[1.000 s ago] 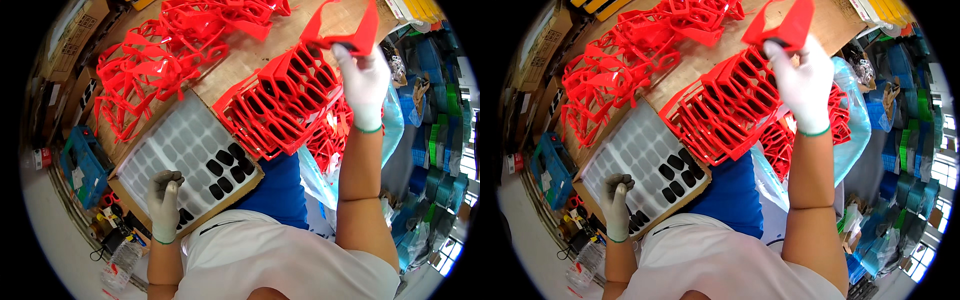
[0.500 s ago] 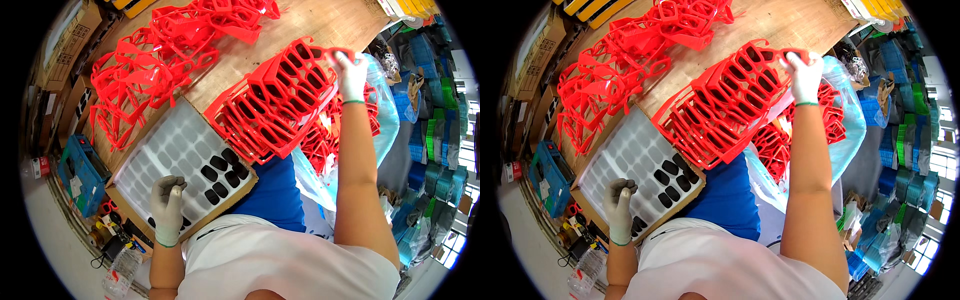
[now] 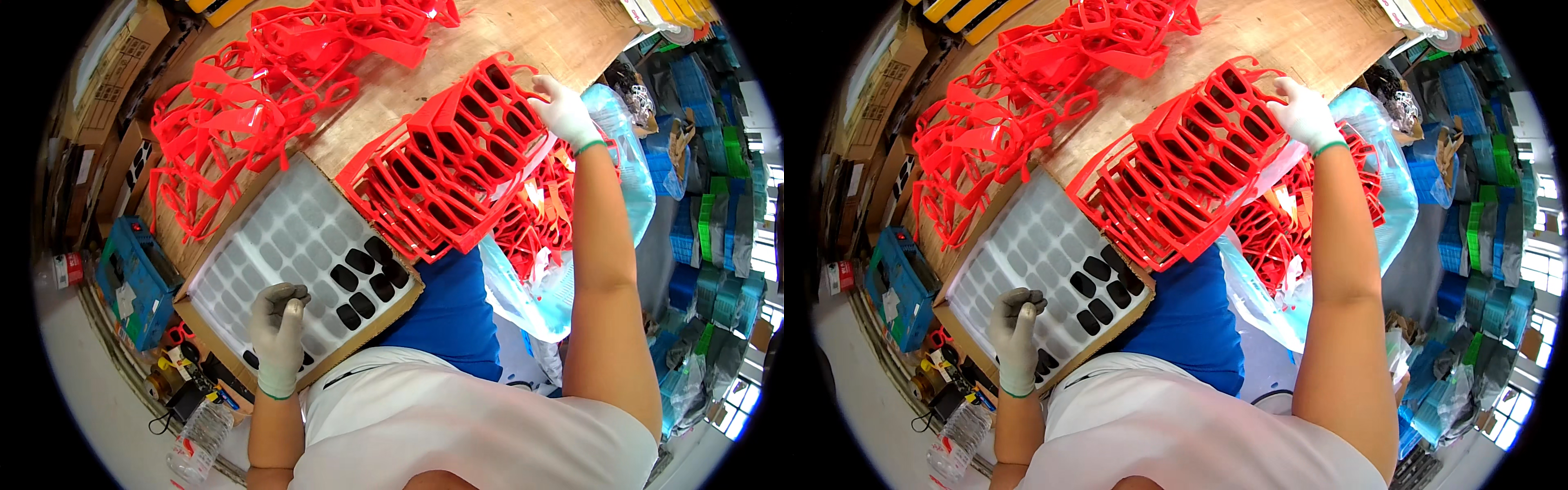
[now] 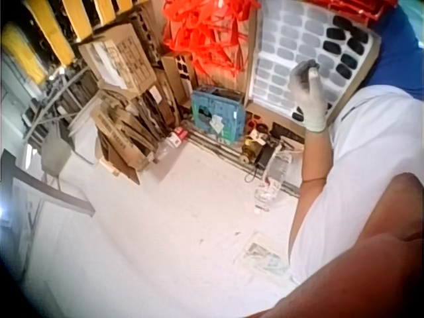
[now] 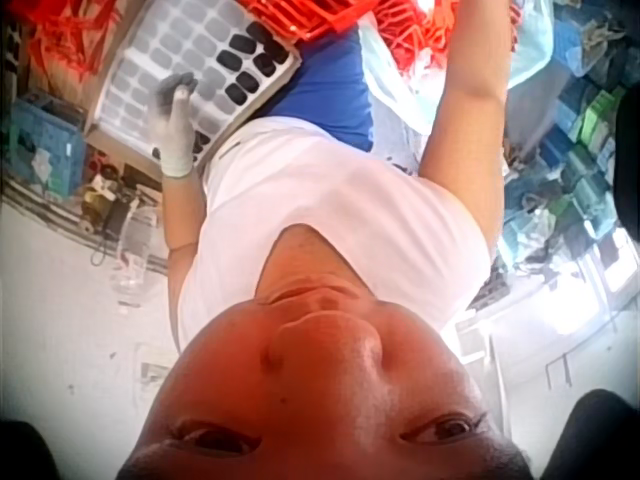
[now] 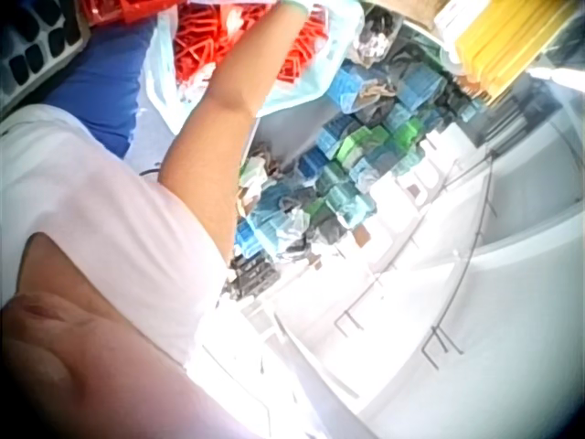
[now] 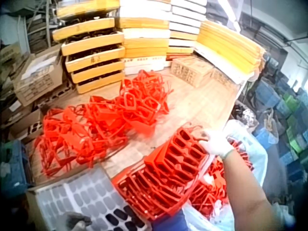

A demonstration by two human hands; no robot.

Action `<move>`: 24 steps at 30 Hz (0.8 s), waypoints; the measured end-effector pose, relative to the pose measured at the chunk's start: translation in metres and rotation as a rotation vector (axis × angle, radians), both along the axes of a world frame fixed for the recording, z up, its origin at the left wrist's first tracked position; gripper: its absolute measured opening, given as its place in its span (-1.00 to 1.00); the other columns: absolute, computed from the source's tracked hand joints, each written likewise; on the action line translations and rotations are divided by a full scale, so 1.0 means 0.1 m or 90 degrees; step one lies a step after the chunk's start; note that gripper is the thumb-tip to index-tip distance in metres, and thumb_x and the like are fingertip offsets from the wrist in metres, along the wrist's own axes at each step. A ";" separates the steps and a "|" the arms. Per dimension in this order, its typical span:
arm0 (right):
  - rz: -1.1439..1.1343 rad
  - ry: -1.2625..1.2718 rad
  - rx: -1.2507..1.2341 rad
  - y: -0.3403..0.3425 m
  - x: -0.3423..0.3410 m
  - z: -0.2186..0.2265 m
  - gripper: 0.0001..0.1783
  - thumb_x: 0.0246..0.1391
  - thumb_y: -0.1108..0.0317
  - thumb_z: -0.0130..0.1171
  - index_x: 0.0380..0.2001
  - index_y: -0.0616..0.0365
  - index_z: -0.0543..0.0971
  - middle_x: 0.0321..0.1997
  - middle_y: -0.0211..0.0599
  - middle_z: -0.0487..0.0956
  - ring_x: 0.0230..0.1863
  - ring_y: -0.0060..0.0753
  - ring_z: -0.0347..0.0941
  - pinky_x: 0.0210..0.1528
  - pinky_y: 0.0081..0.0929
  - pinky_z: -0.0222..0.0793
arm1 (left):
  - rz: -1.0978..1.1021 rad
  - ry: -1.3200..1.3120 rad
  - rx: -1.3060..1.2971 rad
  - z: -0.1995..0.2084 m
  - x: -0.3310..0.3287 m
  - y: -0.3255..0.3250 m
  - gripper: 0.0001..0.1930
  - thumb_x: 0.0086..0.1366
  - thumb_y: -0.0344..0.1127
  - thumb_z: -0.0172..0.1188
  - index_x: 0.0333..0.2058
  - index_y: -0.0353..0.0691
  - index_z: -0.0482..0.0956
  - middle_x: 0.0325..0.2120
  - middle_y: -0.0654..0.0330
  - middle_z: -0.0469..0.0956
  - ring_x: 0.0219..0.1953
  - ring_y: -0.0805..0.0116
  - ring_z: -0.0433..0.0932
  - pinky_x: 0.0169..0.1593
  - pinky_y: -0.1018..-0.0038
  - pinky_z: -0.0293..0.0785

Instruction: The person inserts black foam pads into red plastic eyewear frames one at a time. They pick up each frame, place a pad into each lens opening, and set the completed unit aside. The process repeats with multiple frames throughout the clip.

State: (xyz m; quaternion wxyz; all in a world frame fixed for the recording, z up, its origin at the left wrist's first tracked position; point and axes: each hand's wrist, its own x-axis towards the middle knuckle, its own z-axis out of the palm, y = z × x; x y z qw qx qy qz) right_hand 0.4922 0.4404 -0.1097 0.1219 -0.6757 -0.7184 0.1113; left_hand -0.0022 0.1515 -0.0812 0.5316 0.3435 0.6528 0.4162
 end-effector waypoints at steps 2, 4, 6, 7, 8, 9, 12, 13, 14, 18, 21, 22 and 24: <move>0.016 -0.091 -0.106 0.14 -0.08 0.09 -0.52 0.08 0.17 0.20 0.06 0.11 0.57 0.01 0.03 0.64 0.09 0.08 0.54 0.18 -0.17 0.43 | -0.002 -0.003 0.006 -0.01 -0.01 -0.02 -0.72 0.34 -0.43 0.09 -0.01 -0.41 0.44 -0.12 0.01 0.59 -0.06 0.25 0.59 0.11 0.33 0.48; 0.007 -0.140 -0.183 0.22 -0.18 0.21 -0.61 0.08 0.26 0.10 -0.03 0.14 0.61 -0.06 0.13 0.63 0.07 0.11 0.54 0.16 -0.18 0.44 | 0.000 0.002 0.000 0.00 -0.03 -0.04 -0.72 0.34 -0.43 0.09 -0.01 -0.41 0.43 -0.12 0.02 0.59 -0.06 0.26 0.59 0.11 0.33 0.48; -0.041 -0.063 -0.120 0.21 -0.17 0.22 -0.61 0.07 0.27 0.09 -0.04 0.16 0.59 -0.08 0.17 0.62 0.07 0.14 0.53 0.15 -0.18 0.44 | 0.006 0.013 -0.019 0.03 -0.06 -0.08 -0.72 0.35 -0.42 0.09 -0.01 -0.40 0.43 -0.12 0.03 0.59 -0.06 0.27 0.59 0.11 0.33 0.48; -0.067 -0.026 -0.090 0.18 -0.13 0.23 -0.61 0.07 0.27 0.08 -0.04 0.17 0.58 -0.10 0.18 0.62 0.06 0.15 0.52 0.14 -0.18 0.44 | 0.014 0.017 -0.013 0.00 -0.08 -0.09 -0.71 0.34 -0.40 0.11 -0.01 -0.41 0.44 -0.11 0.01 0.59 -0.06 0.25 0.59 0.11 0.31 0.48; -0.042 -0.063 -0.056 0.16 -0.09 0.17 -0.60 0.09 0.32 0.03 0.00 0.22 0.54 -0.11 0.11 0.65 0.05 0.09 0.56 0.13 -0.23 0.44 | 0.022 0.020 -0.008 -0.05 -0.10 -0.11 -0.69 0.33 -0.38 0.12 0.00 -0.41 0.44 -0.10 0.00 0.59 -0.06 0.22 0.59 0.11 0.30 0.48; 0.001 0.054 -0.058 0.19 -0.04 0.05 -0.59 0.10 0.35 0.01 0.01 0.23 0.53 -0.11 0.06 0.65 0.03 0.02 0.57 0.12 -0.26 0.44 | 0.029 0.024 -0.003 -0.09 -0.12 -0.11 -0.67 0.33 -0.36 0.14 0.00 -0.42 0.45 -0.10 -0.02 0.59 -0.07 0.20 0.59 0.11 0.29 0.47; 0.031 0.340 -0.123 0.15 -0.26 -0.02 -0.60 0.23 0.35 -0.06 0.08 0.27 0.49 -0.06 -0.15 0.65 -0.01 -0.34 0.58 0.10 -0.41 0.42 | -0.142 0.285 0.090 0.01 0.08 0.00 -0.58 0.27 -0.26 0.23 0.00 -0.44 0.46 -0.05 -0.12 0.58 -0.01 0.04 0.58 0.14 0.23 0.45; 0.024 0.335 -0.128 0.16 -0.27 -0.01 -0.60 0.26 0.30 -0.05 0.08 0.27 0.49 -0.07 -0.16 0.66 0.00 -0.36 0.58 0.10 -0.42 0.42 | -0.176 0.351 0.229 0.01 0.25 0.11 -0.48 0.18 -0.19 0.32 0.02 -0.45 0.48 0.03 -0.22 0.52 0.08 -0.13 0.53 0.19 0.17 0.43; 0.016 0.331 -0.135 0.19 -0.24 -0.01 -0.60 0.29 0.26 -0.04 0.08 0.27 0.49 -0.07 -0.17 0.66 0.01 -0.38 0.58 0.09 -0.43 0.42 | -0.241 0.404 0.343 0.03 0.42 0.26 -0.35 0.09 -0.11 0.40 0.05 -0.44 0.46 0.10 -0.31 0.43 0.18 -0.26 0.43 0.22 0.06 0.39; 0.047 0.268 -0.173 0.23 -0.24 0.07 -0.57 0.37 0.10 -0.04 0.02 0.25 0.54 -0.16 -0.23 0.66 -0.06 -0.39 0.54 0.06 -0.43 0.39 | -0.389 0.492 0.301 0.02 1.12 0.72 0.15 -0.11 0.11 0.54 0.29 -0.47 0.13 0.30 -0.50 0.03 0.38 -0.53 0.00 0.36 -0.19 0.09; 0.072 0.268 -0.198 0.28 -0.25 0.04 -0.57 0.38 0.09 -0.06 -0.04 0.24 0.56 -0.18 -0.26 0.66 -0.12 -0.39 0.50 0.05 -0.44 0.36 | -0.372 0.554 0.275 -0.24 1.36 0.82 0.25 -0.09 0.24 0.48 0.34 -0.47 -0.02 0.31 -0.58 -0.10 0.35 -0.73 -0.19 0.34 -0.41 -0.09; 0.081 0.296 -0.202 0.23 -0.33 0.03 -0.58 0.38 0.09 -0.06 -0.05 0.24 0.56 -0.18 -0.27 0.66 -0.12 -0.39 0.51 0.05 -0.43 0.37 | -0.365 0.564 0.277 -0.32 1.38 0.83 0.24 -0.06 0.26 0.46 0.34 -0.46 -0.02 0.31 -0.57 -0.10 0.35 -0.73 -0.20 0.34 -0.42 -0.11; 0.091 0.320 -0.246 0.16 -0.45 0.07 -0.52 0.38 0.01 -0.06 0.00 0.23 0.56 -0.14 -0.26 0.64 -0.08 -0.39 0.49 0.10 -0.45 0.35 | -0.350 0.583 0.280 -0.43 1.41 0.83 0.23 -0.02 0.30 0.40 0.35 -0.45 -0.03 0.32 -0.55 -0.11 0.35 -0.74 -0.22 0.34 -0.44 -0.15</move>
